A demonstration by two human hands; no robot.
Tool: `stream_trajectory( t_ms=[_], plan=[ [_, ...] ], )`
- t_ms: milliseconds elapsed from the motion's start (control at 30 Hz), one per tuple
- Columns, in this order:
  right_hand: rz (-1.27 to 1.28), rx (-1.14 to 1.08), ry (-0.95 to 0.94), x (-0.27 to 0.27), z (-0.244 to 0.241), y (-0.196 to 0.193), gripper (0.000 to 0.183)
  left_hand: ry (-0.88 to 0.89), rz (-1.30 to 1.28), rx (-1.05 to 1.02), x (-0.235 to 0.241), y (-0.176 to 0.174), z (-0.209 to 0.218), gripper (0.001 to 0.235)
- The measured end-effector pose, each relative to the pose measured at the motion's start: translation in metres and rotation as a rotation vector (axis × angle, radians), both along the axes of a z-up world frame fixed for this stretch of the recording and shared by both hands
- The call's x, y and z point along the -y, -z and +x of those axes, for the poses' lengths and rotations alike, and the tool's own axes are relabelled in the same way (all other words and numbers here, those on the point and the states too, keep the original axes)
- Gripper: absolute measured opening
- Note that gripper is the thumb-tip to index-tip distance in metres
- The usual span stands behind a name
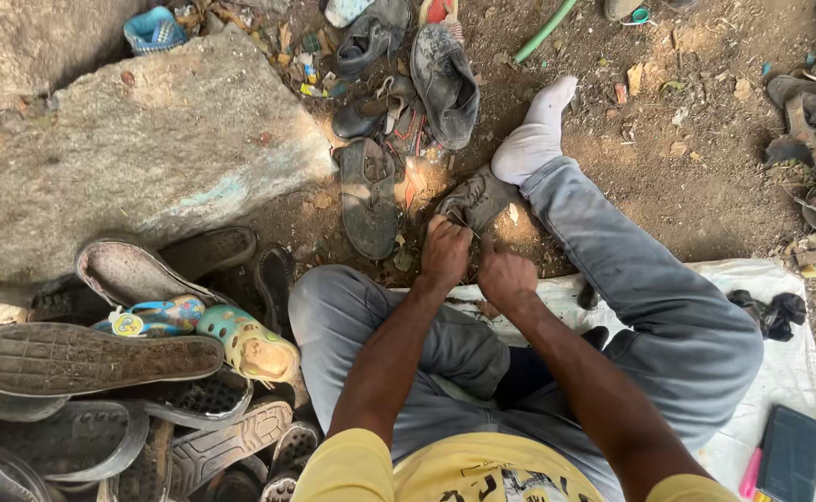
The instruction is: The person sits on the ground and uses a knife to scrape and separate parts of several worn shoes. They handle multiple shoes one at a time, prying at the soles and uppers, and occasionally repositioning the shoes on the ground.
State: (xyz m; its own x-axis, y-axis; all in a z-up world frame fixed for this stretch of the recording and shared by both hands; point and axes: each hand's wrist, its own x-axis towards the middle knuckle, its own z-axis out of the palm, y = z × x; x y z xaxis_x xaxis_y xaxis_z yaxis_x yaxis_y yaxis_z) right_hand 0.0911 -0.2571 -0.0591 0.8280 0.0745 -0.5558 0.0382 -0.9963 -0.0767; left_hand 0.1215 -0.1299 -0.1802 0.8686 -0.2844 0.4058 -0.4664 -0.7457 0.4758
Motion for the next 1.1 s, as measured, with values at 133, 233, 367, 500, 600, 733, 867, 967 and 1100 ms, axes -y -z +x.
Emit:
stream_trajectory(
  t_ms=[133,233,367,500,600,733,867,967,1100],
  plan=[
    [0.039,0.035,0.007,0.008,-0.015,0.003,0.056,0.018,-0.044,-0.087,-0.013,-0.01,0.007,0.013],
    [0.098,0.148,-0.045,0.026,-0.039,0.001,0.079,0.002,-0.135,-0.175,-0.011,-0.007,0.011,0.009],
    [0.081,0.015,0.042,0.011,-0.025,0.007,0.061,-0.038,-0.203,-0.177,-0.016,-0.002,0.011,0.01],
    [0.033,-0.062,0.077,-0.006,-0.005,0.024,0.039,0.009,-0.192,-0.098,-0.022,-0.004,0.01,0.016],
    [0.186,0.168,0.062,0.007,-0.022,0.033,0.056,-0.076,-0.291,-0.177,-0.024,-0.007,0.016,0.016],
    [0.281,0.163,0.171,0.02,-0.045,0.041,0.034,-0.092,-0.344,-0.271,-0.028,-0.01,0.019,0.02],
    [0.426,0.178,0.257,0.014,-0.021,0.063,0.027,-0.034,-0.317,-0.231,-0.03,-0.013,0.014,0.019],
    [0.576,0.206,0.351,0.002,-0.011,0.077,0.028,-0.031,-0.275,-0.255,-0.029,-0.012,0.015,0.018],
    [0.766,0.296,0.344,0.006,-0.046,0.084,0.029,-0.085,-0.362,-0.235,-0.029,-0.006,0.017,0.017]
  ],
)
